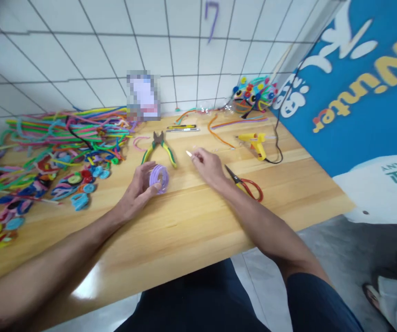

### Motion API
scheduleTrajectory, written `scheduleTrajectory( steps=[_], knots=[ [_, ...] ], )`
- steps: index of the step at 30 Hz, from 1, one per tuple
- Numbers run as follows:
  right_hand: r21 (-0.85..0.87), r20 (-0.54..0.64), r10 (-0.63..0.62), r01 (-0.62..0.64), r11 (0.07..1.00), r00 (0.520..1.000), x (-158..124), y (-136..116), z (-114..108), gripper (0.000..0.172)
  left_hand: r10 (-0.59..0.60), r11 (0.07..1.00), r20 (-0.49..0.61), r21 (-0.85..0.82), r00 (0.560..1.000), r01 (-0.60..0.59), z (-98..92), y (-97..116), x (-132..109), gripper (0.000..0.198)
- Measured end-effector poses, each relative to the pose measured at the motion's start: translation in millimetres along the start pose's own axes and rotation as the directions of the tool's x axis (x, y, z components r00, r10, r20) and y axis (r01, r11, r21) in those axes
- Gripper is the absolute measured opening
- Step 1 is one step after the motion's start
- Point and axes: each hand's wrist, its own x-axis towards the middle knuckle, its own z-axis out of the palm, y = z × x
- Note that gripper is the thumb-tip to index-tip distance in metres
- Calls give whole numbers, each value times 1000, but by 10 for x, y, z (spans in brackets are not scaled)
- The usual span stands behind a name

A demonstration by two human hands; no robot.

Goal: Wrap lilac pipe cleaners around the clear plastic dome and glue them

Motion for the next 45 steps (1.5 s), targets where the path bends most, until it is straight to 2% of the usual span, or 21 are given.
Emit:
scheduleTrajectory(
  steps=[2,5,8,12,14,17,19,21,22,24,26,29,34,39,45],
  knots=[
    [-181,36,-3,10,983,999,24,37,58,9,-67,997,19,25,998,67,-18,24,-6,61],
    [-362,71,-119,137,922,990,-7,-44,108,18,-107,994,11,22,994,107,-30,61,-14,59],
    [-404,85,-249,262,876,965,-72,-193,111,23,-139,990,-15,19,990,139,-23,91,-21,58],
    [-354,111,-425,435,828,899,-182,-341,136,15,-157,986,-26,49,987,158,-8,156,-22,63],
    [-298,150,-543,561,772,826,-268,-380,192,21,-162,984,-32,70,986,164,2,214,-23,65],
    [-176,201,-729,757,630,654,-464,-412,338,33,-163,981,-55,99,985,168,20,314,-22,63],
    [-113,217,-807,836,537,549,-615,-422,456,35,-161,977,-77,126,984,170,32,367,-19,62],
    [-88,254,-832,868,488,494,-742,-425,564,36,-152,975,-104,150,983,167,43,396,-16,62],
    [-82,286,-828,873,480,482,-788,-425,607,36,-147,974,-116,157,982,164,47,400,-16,62],
    [-79,349,-806,872,483,478,-833,-420,662,37,-140,973,-133,163,981,161,53,387,-17,62],
    [-84,370,-787,862,500,493,-825,-411,670,38,-142,972,-135,170,981,164,55,351,-19,64],
    [-94,311,-796,850,518,519,-761,-387,620,43,-145,967,-137,188,980,170,47,282,-24,67],
    [-102,192,-826,847,521,531,-646,-339,507,43,-148,967,-123,188,981,169,28,205,-36,65],
    [-105,163,-804,821,562,571,-606,-334,421,45,-145,973,-112,167,983,162,26,147,-47,63],
    [9,80,-823,825,565,562,-638,-413,261,42,-108,984,-79,135,991,118,33,128,-71,62]
  ],
)
